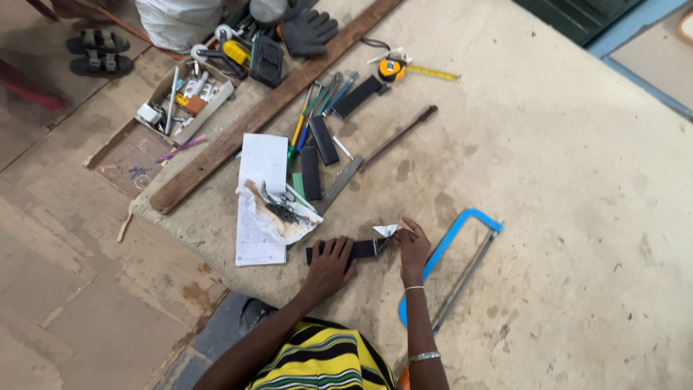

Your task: The person uses a blue hacksaw to cut a small black metal bar on a workbench. They hold the bar with their left hand and saw with their right, then inspect the cut piece and place it on the table.

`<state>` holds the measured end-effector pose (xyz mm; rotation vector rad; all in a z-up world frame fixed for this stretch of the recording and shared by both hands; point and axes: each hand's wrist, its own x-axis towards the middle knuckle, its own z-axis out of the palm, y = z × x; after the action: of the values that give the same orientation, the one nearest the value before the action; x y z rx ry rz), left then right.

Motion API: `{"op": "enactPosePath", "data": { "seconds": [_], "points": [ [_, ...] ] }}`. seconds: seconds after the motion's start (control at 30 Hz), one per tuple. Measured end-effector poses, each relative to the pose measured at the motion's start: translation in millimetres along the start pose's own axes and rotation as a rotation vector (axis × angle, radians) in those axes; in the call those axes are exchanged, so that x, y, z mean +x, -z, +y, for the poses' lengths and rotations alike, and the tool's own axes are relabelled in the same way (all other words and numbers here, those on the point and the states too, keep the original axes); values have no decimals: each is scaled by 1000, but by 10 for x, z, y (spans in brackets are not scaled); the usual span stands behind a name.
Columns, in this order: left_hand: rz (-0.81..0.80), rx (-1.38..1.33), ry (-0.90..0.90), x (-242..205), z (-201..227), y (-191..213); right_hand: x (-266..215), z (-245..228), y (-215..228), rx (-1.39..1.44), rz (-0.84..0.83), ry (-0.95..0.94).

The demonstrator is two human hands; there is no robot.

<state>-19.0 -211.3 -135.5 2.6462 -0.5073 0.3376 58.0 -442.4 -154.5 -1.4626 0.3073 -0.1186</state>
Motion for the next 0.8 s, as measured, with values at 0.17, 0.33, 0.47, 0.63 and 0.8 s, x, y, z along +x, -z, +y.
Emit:
{"op": "enactPosePath", "data": {
  "seconds": [0.17,0.33,0.47,0.63,0.8],
  "points": [
    [19,15,-6,-12,8,-82,-153,115,181,232,76,-96],
    [11,26,-5,-16,-42,-136,-203,94,34,369,69,-66],
    [31,37,-22,-13,-27,-117,-300,43,119,336,34,-61],
    [91,-17,-50,-82,-44,-26,-431,27,392,489,-496,-32],
    [81,-73,-32,-128,-36,37,-390,-142,597,-285,-687,-660]
  ]
}}
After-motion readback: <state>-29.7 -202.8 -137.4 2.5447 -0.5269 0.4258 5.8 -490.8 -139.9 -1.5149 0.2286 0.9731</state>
